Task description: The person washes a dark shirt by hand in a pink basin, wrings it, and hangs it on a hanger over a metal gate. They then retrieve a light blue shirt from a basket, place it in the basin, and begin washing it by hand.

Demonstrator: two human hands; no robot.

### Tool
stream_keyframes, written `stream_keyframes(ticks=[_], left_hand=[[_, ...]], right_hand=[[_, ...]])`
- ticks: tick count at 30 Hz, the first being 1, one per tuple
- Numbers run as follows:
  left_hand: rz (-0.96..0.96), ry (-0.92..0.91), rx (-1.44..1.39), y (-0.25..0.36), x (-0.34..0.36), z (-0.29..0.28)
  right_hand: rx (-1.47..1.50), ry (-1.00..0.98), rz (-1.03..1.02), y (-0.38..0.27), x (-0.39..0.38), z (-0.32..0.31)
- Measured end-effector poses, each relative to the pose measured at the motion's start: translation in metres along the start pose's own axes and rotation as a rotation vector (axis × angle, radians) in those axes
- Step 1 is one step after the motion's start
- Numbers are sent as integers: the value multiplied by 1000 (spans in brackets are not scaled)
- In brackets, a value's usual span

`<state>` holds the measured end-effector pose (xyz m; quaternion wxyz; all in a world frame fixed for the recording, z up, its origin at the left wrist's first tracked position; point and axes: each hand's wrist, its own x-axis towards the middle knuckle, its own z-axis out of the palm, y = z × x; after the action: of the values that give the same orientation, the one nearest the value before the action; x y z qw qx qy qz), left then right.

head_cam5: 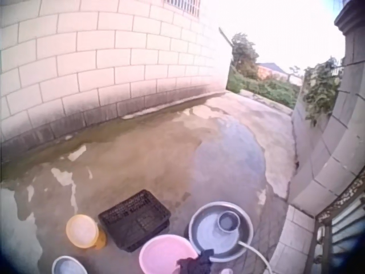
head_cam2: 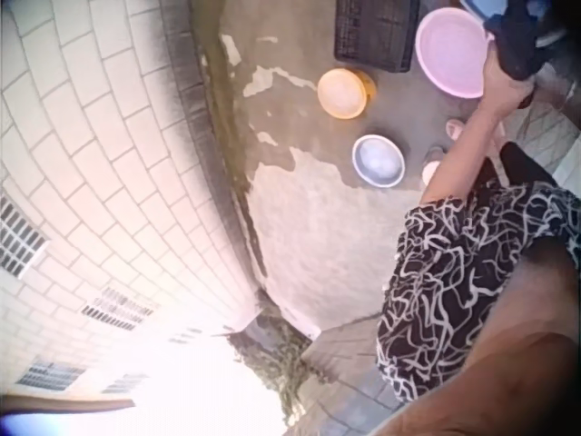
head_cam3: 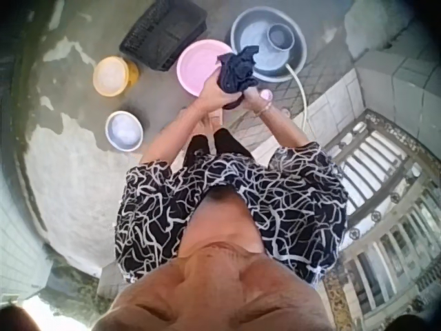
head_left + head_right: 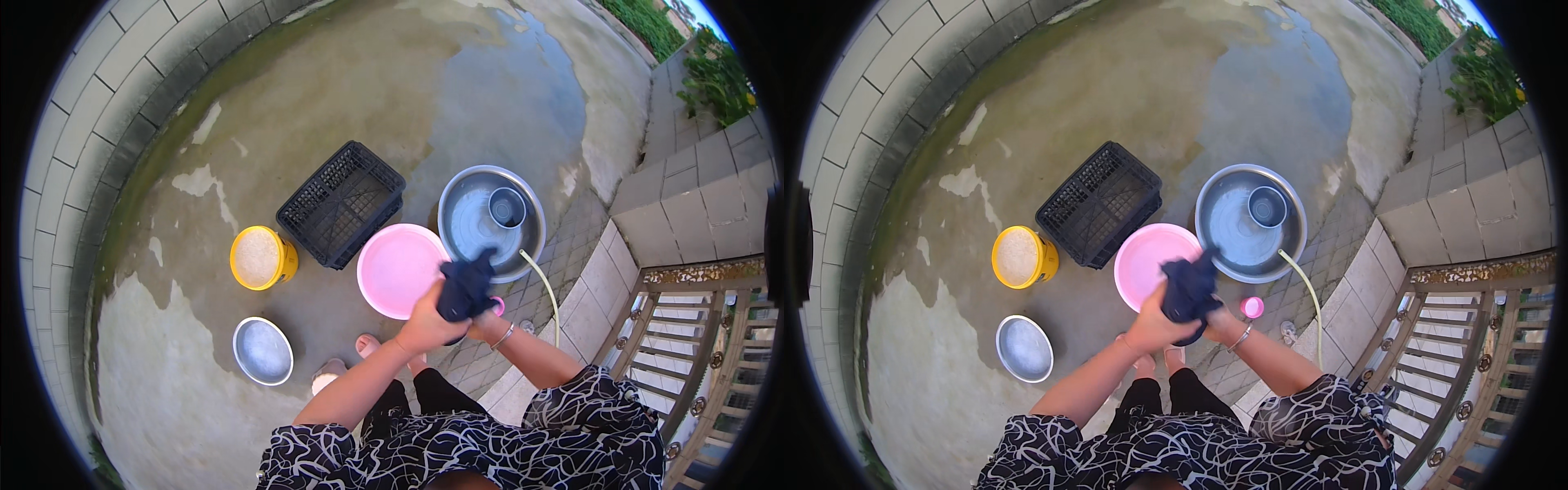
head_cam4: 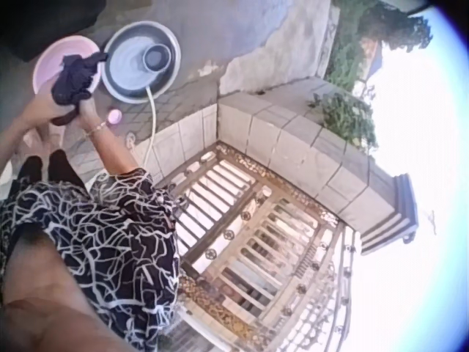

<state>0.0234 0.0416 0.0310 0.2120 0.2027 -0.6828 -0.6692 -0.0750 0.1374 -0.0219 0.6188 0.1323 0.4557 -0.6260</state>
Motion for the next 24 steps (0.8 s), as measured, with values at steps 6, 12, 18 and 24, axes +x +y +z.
stream_keyframes(ticks=[6, 12, 18, 24], left_hand=[[-568, 204, -831, -22, 9, -37], [-753, -58, -1318, -15, -12, -17], [-898, -171, -897, -13, -2, -16], [-892, -143, -387, -30, 4, -7]], right_hand=[[-181, -482, -85, -11, -12, -3], [-310, -554, -381, -38, 5, 46], [-364, -340, -297, -45, 12, 57], [-970, -9, -598, -23, 33, 47]])
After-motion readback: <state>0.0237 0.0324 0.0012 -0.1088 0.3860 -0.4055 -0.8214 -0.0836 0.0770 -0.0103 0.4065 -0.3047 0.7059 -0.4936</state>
